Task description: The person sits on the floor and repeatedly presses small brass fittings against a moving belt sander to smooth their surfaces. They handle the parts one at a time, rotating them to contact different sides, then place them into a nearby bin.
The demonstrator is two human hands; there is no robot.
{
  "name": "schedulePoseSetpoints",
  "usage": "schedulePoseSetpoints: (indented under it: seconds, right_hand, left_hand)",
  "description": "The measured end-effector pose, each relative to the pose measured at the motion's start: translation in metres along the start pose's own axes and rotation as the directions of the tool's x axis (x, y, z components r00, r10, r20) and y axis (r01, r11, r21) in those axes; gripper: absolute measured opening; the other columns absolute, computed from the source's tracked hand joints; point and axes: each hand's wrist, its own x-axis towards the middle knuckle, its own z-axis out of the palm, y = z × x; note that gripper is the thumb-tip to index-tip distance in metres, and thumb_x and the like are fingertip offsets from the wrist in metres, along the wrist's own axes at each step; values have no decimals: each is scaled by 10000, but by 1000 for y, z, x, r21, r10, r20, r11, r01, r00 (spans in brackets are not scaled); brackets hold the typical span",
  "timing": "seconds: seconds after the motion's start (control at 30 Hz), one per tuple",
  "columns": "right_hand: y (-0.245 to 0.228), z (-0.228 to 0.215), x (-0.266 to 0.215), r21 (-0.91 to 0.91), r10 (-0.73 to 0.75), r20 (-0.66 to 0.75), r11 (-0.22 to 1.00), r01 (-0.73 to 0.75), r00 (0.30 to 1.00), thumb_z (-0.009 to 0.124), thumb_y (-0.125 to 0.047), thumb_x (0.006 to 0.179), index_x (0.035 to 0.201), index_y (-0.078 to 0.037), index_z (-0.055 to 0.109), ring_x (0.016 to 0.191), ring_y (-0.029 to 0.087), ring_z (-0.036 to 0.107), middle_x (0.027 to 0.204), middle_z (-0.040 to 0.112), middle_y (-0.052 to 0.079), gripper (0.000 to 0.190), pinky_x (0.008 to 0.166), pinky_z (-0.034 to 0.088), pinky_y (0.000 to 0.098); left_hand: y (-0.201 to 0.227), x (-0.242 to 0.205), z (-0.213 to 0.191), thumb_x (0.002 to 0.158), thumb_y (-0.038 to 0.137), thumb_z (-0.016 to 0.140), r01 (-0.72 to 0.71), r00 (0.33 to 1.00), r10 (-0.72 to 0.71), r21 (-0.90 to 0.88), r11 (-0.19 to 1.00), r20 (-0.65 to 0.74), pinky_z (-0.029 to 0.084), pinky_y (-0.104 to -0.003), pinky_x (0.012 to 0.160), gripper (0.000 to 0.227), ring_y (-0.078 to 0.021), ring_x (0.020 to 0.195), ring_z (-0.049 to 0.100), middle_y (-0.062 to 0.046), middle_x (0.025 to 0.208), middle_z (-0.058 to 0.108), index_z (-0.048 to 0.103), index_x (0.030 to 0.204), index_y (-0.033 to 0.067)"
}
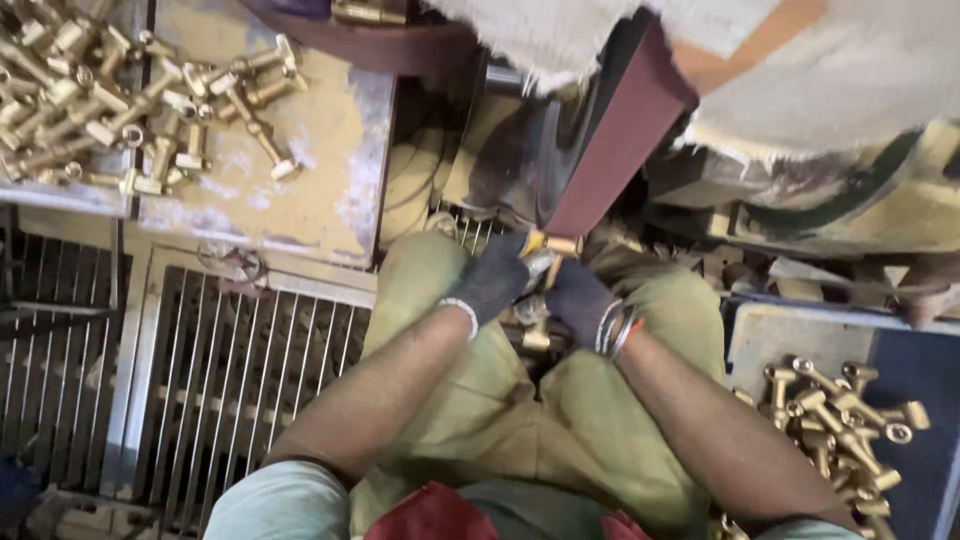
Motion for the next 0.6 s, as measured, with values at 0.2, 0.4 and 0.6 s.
schedulePoseSetpoints:
  seconds: [0.2, 0.4, 0.6]
  right_hand:
    - [-3, 0, 21, -34, 130, 51, 991, -128, 990, 744, -25, 734, 1085, -4, 719, 949, 209, 734, 1034, 795, 117, 353, 873, 562, 363]
    - [-17, 4, 8, -246, 3, 57, 969, 12, 998, 765, -121, 778, 1101, -24, 701, 986, 258, 718, 1046, 766, 123, 343, 882, 544, 375]
    - [-10, -5, 9, -261, 87, 92, 964, -60, 992, 799, -156, 753, 1061, -18, 706, 947, 292, 732, 1000, 769, 158, 351, 857, 551, 396]
  left_hand:
    - [-20, 14, 4, 951, 110, 683, 101, 995, -104, -222, 970, -2, 505, -315, 677, 235, -135, 790, 611, -85, 937, 715, 711, 1135, -32]
    - [-14, -14, -4, 954, 113, 693, -100, 986, 97, -16, 995, -132, 533, -301, 809, 325, -141, 942, 658, -88, 1098, 727, 650, 1259, 8]
    - [-15, -11, 2, 961, 76, 645, -76, 995, 66, -148, 986, -76, 536, -285, 803, 289, -120, 931, 653, -66, 1076, 731, 657, 1244, 18]
